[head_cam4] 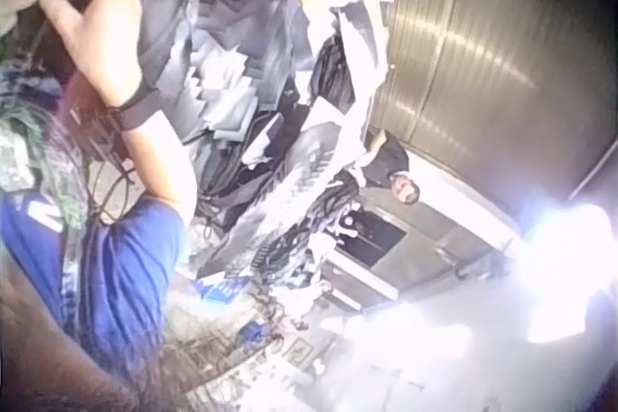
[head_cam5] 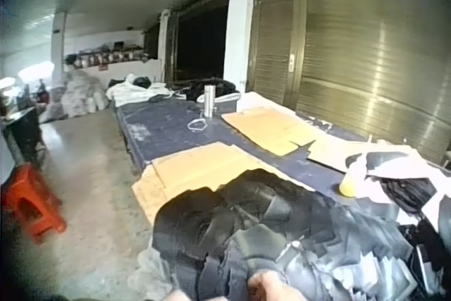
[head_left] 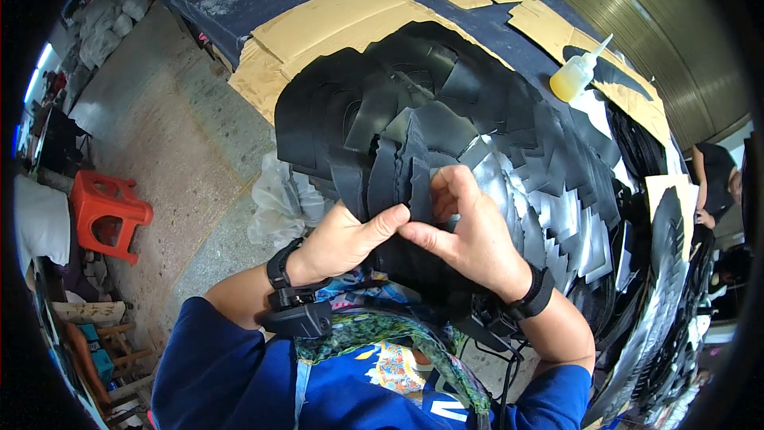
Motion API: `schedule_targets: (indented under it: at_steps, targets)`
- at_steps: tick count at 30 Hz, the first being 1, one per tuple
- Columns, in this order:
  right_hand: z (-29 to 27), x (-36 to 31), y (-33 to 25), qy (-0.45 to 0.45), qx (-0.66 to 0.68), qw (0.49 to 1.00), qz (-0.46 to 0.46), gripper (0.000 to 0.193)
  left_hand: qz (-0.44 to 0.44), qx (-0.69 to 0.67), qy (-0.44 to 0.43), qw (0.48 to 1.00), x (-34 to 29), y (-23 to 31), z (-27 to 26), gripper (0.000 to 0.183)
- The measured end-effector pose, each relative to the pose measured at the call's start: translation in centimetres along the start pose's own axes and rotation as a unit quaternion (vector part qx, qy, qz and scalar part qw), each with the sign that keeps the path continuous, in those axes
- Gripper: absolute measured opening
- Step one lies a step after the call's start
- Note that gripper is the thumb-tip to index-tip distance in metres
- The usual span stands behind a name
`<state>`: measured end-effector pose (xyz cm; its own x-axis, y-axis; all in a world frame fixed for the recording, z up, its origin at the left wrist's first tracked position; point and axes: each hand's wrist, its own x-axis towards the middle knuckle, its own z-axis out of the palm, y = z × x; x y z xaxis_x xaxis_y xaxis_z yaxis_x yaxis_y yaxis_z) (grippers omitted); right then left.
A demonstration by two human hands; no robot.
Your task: The person is seen picking up and sorting black shoe components into piles.
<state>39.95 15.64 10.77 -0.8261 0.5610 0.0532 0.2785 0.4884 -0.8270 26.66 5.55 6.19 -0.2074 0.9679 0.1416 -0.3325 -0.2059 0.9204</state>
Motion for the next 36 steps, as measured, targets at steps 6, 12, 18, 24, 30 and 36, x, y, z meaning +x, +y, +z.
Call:
schedule_targets:
  at_steps: [6, 12, 18, 24, 30, 36]
  targets:
    - [-0.2, -0.4, -0.1, 0.058, -0.094, 0.991, -0.076, 0.043, -0.03, -0.03, -0.012, 0.999, 0.6, -0.3, -0.1, 0.03]
    - [-3.0, -0.5, 0.0, 0.106, -0.191, 0.971, -0.097, 0.011, 0.001, 0.123, -0.001, 0.992, 0.6, 1.9, -1.4, 0.027]
    - [-6.6, -1.0, 3.8, 0.136, 0.157, 0.97, 0.122, 0.015, 0.034, 0.395, -0.196, 0.897, 1.2, 5.9, -5.6, 0.027]
    - [-5.9, 2.1, 7.4, 0.109, -0.042, 0.988, 0.106, 0.022, 0.122, 0.522, -0.438, 0.721, 5.9, 5.3, -2.5, 0.029]
    - [-4.6, 2.9, 8.8, 0.124, 0.047, 0.986, 0.097, 0.021, 0.163, 0.614, -0.367, 0.68, 7.0, 3.5, -1.6, 0.019]
    - [-4.7, 2.9, 8.5, 0.113, 0.11, 0.979, 0.127, 0.019, 0.189, 0.607, -0.374, 0.675, 7.8, 2.6, -1.8, 0.015]
